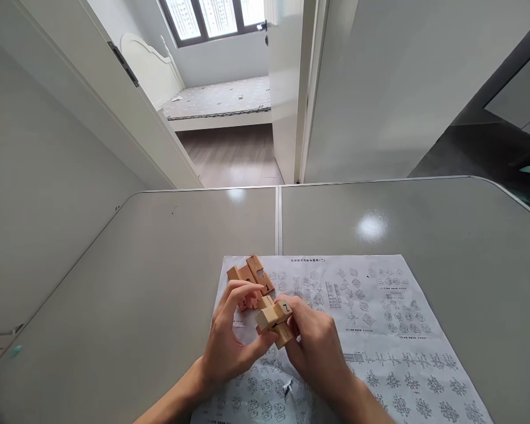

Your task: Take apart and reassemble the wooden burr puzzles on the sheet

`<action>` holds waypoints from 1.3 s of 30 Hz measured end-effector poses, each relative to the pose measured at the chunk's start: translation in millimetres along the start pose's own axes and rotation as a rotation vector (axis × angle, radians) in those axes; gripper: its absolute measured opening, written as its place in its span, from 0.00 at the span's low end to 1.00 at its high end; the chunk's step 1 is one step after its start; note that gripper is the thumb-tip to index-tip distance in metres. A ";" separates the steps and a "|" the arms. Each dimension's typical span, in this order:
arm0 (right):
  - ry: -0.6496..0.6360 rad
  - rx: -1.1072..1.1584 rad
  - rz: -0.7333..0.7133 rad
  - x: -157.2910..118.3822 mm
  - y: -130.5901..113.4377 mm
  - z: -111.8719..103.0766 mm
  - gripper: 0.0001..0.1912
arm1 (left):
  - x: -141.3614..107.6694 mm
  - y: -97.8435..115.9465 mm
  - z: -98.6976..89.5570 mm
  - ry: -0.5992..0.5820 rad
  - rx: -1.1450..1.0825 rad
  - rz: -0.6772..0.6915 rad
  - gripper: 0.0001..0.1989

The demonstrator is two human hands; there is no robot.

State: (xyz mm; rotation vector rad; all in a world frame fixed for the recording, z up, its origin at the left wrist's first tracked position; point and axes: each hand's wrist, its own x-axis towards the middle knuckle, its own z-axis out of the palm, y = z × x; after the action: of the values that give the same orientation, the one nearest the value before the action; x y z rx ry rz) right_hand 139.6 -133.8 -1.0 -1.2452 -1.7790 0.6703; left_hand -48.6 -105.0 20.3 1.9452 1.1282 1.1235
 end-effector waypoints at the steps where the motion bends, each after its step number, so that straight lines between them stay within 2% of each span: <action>1: -0.001 0.000 0.001 0.1 -0.1 -0.2 0.08 | 0.6 -0.6 -0.8 -0.016 -0.002 -0.010 0.25; 3: 0.003 -0.009 -0.004 0.7 -0.8 -0.6 0.07 | 0.1 -3.0 -1.6 -0.044 -0.035 -0.010 0.23; 8: 0.017 -0.016 -0.032 3.2 -3.7 -1.7 0.08 | -6.0 -6.9 0.8 -0.065 -0.107 -0.011 0.31; 13: -0.039 0.065 0.061 3.7 -4.4 -1.9 0.05 | -3.7 -1.5 1.1 -0.071 -0.055 -0.115 0.19; 17: -0.075 0.142 0.149 4.3 -8.2 -3.2 0.05 | 3.4 2.9 -2.4 -0.056 -0.135 -0.253 0.11; 20: -0.068 0.217 0.164 4.9 -11.4 -5.0 0.07 | 9.0 4.7 -5.1 -0.066 -0.326 -0.389 0.18; 23: -0.049 0.269 0.137 4.8 -11.9 -6.5 0.07 | 12.1 5.8 -6.5 -0.117 -0.511 -0.465 0.22; 29: -0.019 0.250 0.049 3.4 -11.6 -8.8 0.10 | 10.9 5.4 -7.3 -0.216 -0.659 -0.556 0.25; 32: 0.000 0.276 0.019 2.5 -12.4 -9.6 0.13 | 9.7 1.0 -6.5 -0.229 -0.748 -0.622 0.26; 36: 0.029 0.371 0.143 2.2 -11.5 -8.7 0.13 | 9.7 -7.2 -3.5 -0.211 -0.928 -0.681 0.24; 39: -0.014 0.448 0.254 3.3 -10.6 -6.7 0.14 | 10.5 -10.2 -1.3 -0.217 -1.004 -0.687 0.24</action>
State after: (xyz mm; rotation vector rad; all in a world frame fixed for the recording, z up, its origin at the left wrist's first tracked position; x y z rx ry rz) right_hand 139.8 -134.8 11.9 -1.1587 -1.3863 1.1536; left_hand -50.7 -91.0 16.4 0.7790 0.7645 0.8064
